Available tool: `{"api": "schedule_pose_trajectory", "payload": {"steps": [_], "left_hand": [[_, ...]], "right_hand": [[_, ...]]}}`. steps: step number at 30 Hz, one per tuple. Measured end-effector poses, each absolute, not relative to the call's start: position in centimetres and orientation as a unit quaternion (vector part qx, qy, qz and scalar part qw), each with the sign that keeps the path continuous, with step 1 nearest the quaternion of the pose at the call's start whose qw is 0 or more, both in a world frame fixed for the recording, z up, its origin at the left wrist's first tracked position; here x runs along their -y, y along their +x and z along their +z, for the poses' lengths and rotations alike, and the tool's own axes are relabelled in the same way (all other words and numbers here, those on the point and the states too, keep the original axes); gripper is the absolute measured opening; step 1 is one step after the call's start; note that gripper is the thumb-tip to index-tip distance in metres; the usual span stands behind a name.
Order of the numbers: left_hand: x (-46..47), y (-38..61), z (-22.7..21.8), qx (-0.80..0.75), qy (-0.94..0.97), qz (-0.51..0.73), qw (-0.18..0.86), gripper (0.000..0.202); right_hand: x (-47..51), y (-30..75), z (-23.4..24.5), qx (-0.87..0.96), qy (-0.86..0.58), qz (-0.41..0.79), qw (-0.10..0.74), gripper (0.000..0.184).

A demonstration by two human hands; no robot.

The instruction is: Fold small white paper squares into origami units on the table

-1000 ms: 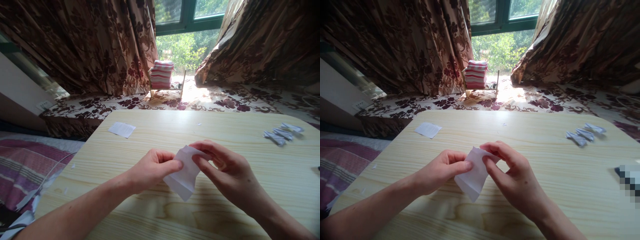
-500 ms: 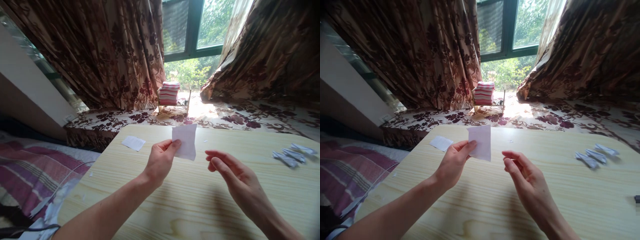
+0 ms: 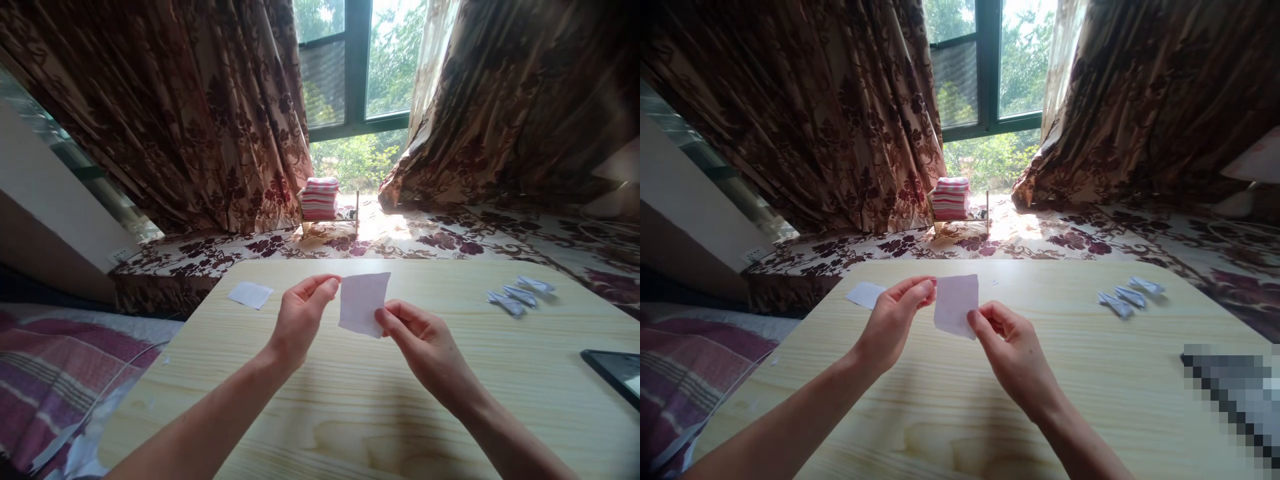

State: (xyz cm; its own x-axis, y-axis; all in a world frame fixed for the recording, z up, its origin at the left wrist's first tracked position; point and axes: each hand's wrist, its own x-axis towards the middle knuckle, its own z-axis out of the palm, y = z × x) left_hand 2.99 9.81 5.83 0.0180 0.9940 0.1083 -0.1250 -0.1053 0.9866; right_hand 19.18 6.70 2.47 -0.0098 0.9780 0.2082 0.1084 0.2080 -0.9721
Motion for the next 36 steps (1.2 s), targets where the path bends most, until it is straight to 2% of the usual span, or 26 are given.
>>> {"api": "schedule_pose_trajectory", "payload": {"steps": [5, 18, 20, 22, 25, 31, 36], "left_hand": [[-9.9, 2.5, 6.0, -0.436, 0.537, 0.539, 0.480, 0.018], [-10.1, 2.6, 4.5, -0.435, 0.488, 0.539, 0.532, 0.017], [-10.1, 2.5, 4.5, -0.437, 0.494, 0.528, 0.535, 0.017], [-9.9, 2.3, 4.5, -0.435, 0.513, 0.492, 0.553, 0.017], [-9.7, 2.0, 4.5, -0.435, 0.545, 0.411, 0.586, 0.016], [-9.2, 1.6, 4.1, -0.425, 0.527, 0.285, 0.678, 0.024], [-9.0, 1.6, 3.9, -0.426, 0.548, 0.258, 0.672, 0.023]], "right_hand": [[-6.8, 19.3, 2.2, 0.576, -0.477, 0.428, 0.507, 0.033], [-6.7, 18.9, 1.6, 0.559, -0.476, 0.473, 0.487, 0.033], [-6.7, 19.0, 1.6, 0.562, -0.477, 0.470, 0.485, 0.029], [-6.9, 19.2, 1.6, 0.568, -0.482, 0.445, 0.496, 0.022], [-7.0, 19.5, 1.5, 0.577, -0.488, 0.400, 0.519, 0.034], [-7.2, 19.6, 0.9, 0.553, -0.449, 0.454, 0.534, 0.024], [-7.2, 19.7, 1.2, 0.604, -0.471, 0.410, 0.495, 0.021]]}}
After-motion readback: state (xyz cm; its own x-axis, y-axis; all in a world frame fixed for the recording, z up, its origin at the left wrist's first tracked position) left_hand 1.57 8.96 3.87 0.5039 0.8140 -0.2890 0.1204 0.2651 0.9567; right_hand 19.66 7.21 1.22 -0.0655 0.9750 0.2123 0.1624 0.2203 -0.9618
